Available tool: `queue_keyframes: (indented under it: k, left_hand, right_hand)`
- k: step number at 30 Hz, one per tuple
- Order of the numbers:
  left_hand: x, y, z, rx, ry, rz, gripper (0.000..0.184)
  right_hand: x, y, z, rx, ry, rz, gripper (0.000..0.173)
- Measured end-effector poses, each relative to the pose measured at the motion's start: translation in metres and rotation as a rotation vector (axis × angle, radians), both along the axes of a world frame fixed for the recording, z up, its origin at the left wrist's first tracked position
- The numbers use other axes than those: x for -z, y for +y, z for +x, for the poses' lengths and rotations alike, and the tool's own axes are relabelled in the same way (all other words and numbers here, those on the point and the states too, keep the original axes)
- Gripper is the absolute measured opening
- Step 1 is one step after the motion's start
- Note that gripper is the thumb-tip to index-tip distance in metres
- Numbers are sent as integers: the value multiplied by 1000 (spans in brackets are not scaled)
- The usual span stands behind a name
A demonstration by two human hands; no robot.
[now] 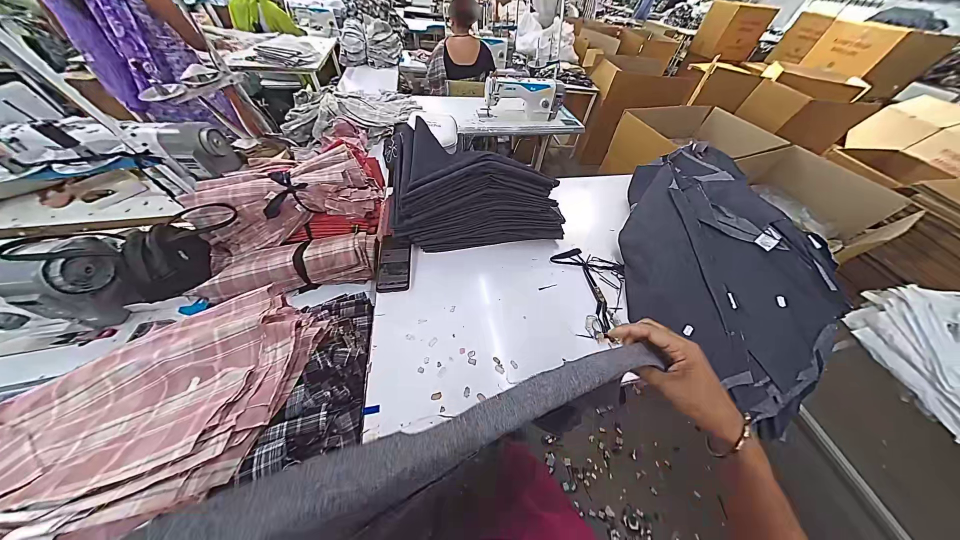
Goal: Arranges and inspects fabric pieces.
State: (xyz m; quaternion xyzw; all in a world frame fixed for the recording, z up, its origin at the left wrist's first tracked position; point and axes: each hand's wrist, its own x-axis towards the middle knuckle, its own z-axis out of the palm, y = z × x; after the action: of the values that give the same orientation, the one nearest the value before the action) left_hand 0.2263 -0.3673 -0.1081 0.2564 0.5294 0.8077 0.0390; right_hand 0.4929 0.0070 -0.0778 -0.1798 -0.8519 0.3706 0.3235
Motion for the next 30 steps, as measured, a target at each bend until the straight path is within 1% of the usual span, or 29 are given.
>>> queue_keyframes:
  k: [2,4,6,8,10,12,13,15,17,19,20,21,22,23,25,26,27,28,30]
  left_hand:
    - [3,31,-26,-14,-92,-132,43]
    - [17,82,-63,-36,-167,-264,44]
    - [43,136,-105,-14,-176,-362,51]
    - [74,183,-140,-45,-201,-444,46]
    - [104,216,-161,-105,-219,-626,40]
    - [127,231,-168,-145,-191,-844,39]
    - [135,235,-168,-150,-168,-927,38]
    - [146,236,-164,-175,-126,-1039,39]
    - [156,231,-158,-241,-24,-1092,39]
    - [157,228,-146,-335,146,-1133,48]
    - [154,227,-135,-341,253,-1146,52]
    - [151,227,-119,-297,353,-1153,52]
    - [150,227,-101,-204,424,-1156,50]
    - [155,227,-82,-89,492,-1150,47]
    - [181,225,-47,92,606,-1133,46]
    - [197,223,-35,121,660,-1159,50]
    - [209,220,-28,106,711,-1214,56]
    - [214,219,-27,83,734,-1259,60]
    - [214,220,-31,61,718,-1326,66]
  right_hand:
    - [-8,20,-1,40,-67,82,26]
    - [4,50,-21,88,-149,159,22]
    - [28,84,-55,146,-260,119,23]
    - [56,119,-96,204,-398,43,28]
    - [88,149,-131,272,-517,-24,32]
    - [106,162,-150,354,-561,-96,40]
    - [111,162,-155,387,-522,-108,42]
    - [116,149,-157,372,-418,-113,37]
    - [125,118,-152,227,-402,-197,33]
    - [135,87,-147,60,-456,-346,36]
    - [139,74,-145,11,-479,-430,37]
    - [143,63,-143,-26,-499,-508,38]
    - [145,53,-141,-67,-526,-586,40]
    - [145,45,-138,-117,-557,-655,40]
    - [145,31,-134,-222,-626,-741,37]
    - [146,26,-130,-266,-660,-756,35]
    - [150,21,-127,-288,-682,-754,34]
    - [155,19,-124,-277,-674,-731,33]
    - [178,19,-118,-149,-538,-616,33]
